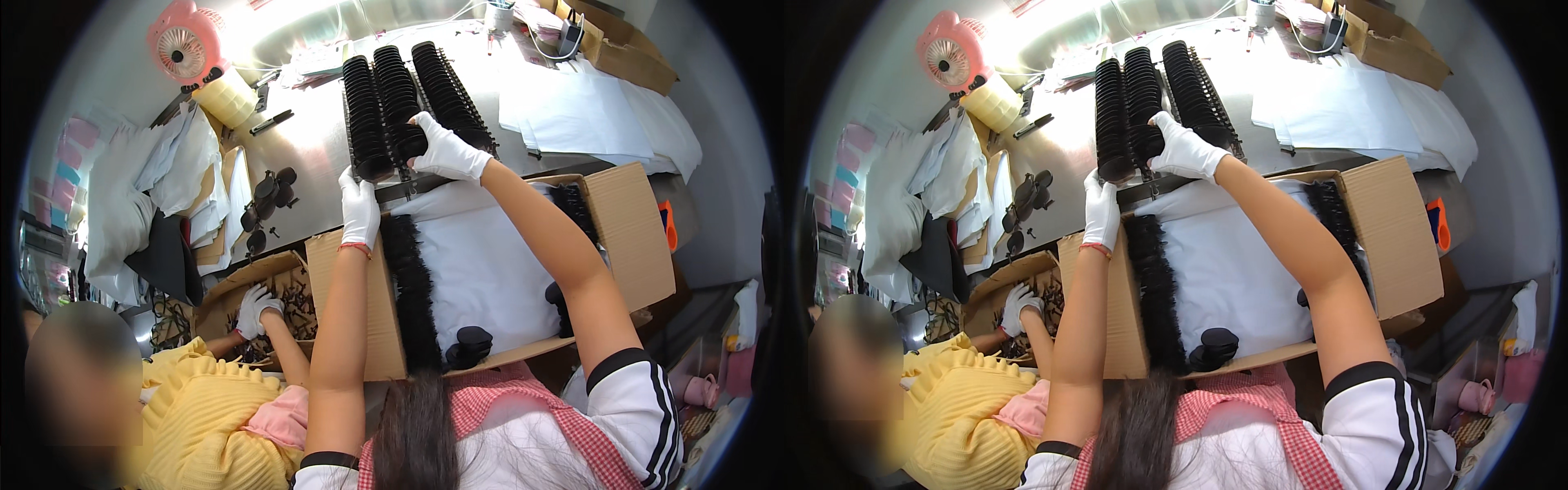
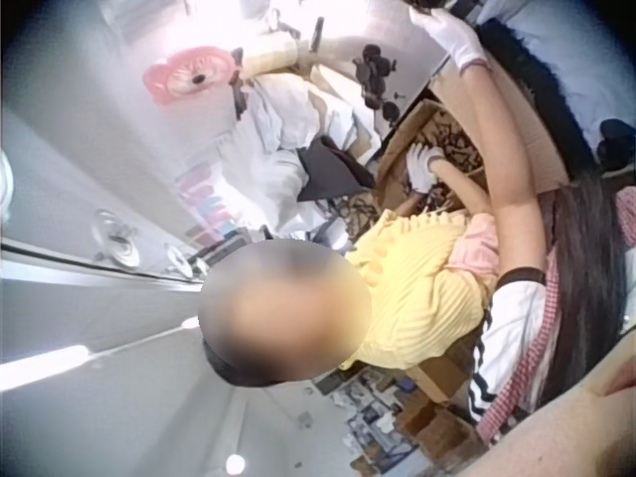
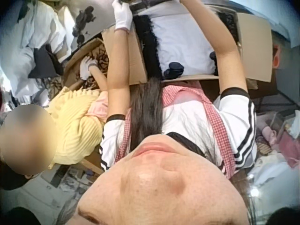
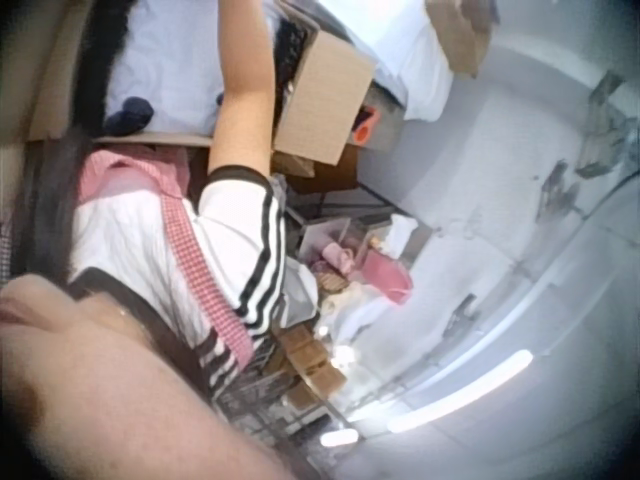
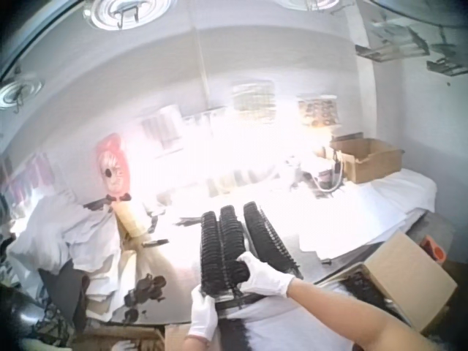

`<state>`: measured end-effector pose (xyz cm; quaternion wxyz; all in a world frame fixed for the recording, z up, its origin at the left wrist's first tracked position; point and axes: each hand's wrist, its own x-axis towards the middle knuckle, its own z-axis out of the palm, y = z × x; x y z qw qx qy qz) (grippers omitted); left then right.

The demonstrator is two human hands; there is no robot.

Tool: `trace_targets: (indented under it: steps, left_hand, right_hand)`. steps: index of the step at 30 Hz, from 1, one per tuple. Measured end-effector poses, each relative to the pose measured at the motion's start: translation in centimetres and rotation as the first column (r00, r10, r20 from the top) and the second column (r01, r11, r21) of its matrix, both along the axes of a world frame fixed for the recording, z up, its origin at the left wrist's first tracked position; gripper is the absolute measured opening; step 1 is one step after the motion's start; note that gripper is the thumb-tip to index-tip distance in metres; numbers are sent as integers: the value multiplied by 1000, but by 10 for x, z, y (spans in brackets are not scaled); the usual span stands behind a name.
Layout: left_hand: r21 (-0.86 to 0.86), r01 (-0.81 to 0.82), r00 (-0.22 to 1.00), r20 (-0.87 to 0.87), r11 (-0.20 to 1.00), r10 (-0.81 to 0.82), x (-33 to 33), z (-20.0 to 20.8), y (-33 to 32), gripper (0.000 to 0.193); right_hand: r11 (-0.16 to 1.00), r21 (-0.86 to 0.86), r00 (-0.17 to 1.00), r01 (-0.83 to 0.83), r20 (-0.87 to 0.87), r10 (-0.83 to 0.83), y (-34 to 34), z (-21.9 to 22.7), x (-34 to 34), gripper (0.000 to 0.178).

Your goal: The person assembles sunglasses by inserting black frames into a metal jig, securing them with small screws, and placing the completed units into a cardboard box. The process is repeated multiple times with consistent hand movements.

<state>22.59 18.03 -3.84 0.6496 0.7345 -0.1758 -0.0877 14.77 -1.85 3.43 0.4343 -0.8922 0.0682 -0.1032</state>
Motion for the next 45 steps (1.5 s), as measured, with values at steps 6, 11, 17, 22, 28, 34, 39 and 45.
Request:
trace_targets:
  steps: [6, 11, 17, 22, 28, 34, 39, 45]
  left_hand:
    - [-35, 10, 999, 41, 999, -9, 1, -10, -2, 39]
    - [-25, 16, 1000, 19, 1000, -15, 5, -12, -2, 41]
    - [185, -278, 944, 233, 943, 232, -28, 22, -3, 47]
    - [-642, -313, 903, -430, 700, 9, -89, 69, -4, 50]
    - [-619, -487, 396, -785, 615, -476, -88, 91, 11, 11]
    - [-359, -115, 848, -521, 926, -97, -82, 71, -7, 11]
    - [-58, -4, 966, -260, 998, -11, -67, 45, -11, 28]
    - [81, 30, 997, 74, 996, -36, -52, 20, -10, 24]
  right_hand:
    - [998, -67, 964, 15, 266, 3, 16, -17, -2, 69]
    - [939, -249, 839, 239, 540, -70, 42, -44, -4, 52]
    - [719, -562, 850, 408, 521, -75, 44, -19, 2, 34]
    - [978, -144, 854, 149, 518, -53, 69, 26, -40, 40]
    - [986, 150, 938, 73, 327, -119, 62, 21, -31, 68]
    - [879, 370, 909, 300, 170, -382, -3, -11, 60, 89]
    - [968, 166, 978, 186, 67, -200, -24, -7, 69, 67]
    - [974, 228, 992, -14, 128, -16, -21, -9, 63, 59]
